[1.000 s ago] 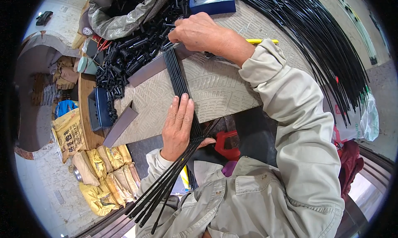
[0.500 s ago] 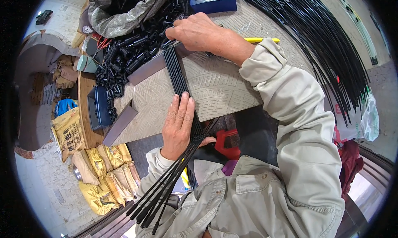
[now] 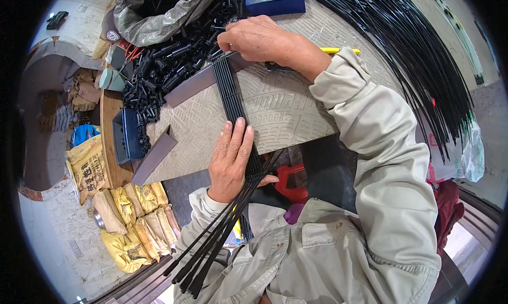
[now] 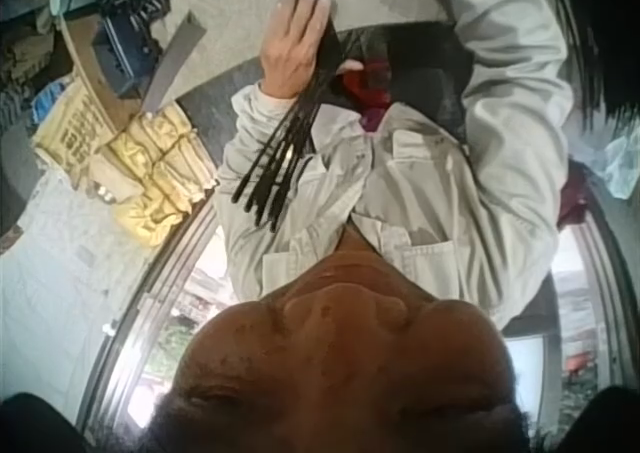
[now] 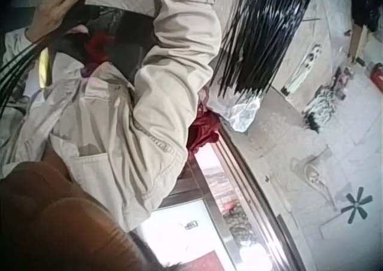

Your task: Assembling a bundle of black cables into a connector or harness assembly.

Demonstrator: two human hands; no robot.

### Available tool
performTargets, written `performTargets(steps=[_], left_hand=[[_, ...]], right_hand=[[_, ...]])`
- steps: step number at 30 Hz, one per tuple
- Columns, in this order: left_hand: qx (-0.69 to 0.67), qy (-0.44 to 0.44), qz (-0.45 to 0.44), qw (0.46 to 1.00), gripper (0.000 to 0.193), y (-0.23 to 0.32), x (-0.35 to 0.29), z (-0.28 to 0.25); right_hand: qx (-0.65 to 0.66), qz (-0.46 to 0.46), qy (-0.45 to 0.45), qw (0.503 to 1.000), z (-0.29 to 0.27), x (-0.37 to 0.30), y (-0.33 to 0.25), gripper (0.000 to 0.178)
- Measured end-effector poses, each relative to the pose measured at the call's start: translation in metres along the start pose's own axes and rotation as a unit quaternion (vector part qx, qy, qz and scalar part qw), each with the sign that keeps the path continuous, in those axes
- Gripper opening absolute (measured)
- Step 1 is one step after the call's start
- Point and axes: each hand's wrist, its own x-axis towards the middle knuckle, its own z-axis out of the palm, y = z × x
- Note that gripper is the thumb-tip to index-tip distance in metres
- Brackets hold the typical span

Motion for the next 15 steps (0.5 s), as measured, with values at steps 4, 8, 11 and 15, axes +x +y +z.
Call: performTargets(steps=[4,8,11,15], left_hand=[[-0.036,-0.013,-0.025,0.999,0.087,0.007,0.002,-0.010],[-0.059,-0.065,-0.054,0.995,0.086,0.012,0.011,-0.028],[-0.070,-0.034,-0.056,0.995,0.086,0.011,0.004,-0.019],[-0.065,-0.035,-0.055,0.996,0.086,0.011,0.006,-0.019]], right_hand=[[-0.001,0.009,-0.012,1.000,0.000,0.000,-0.002,0.005],[-0.041,0.016,-0.019,0.999,0.000,-0.002,-0.005,0.008],[-0.071,0.007,-0.022,0.997,-0.001,-0.001,-0.007,0.010],[0.000,-0.054,0.051,0.997,0.007,-0.001,-0.001,0.012]])
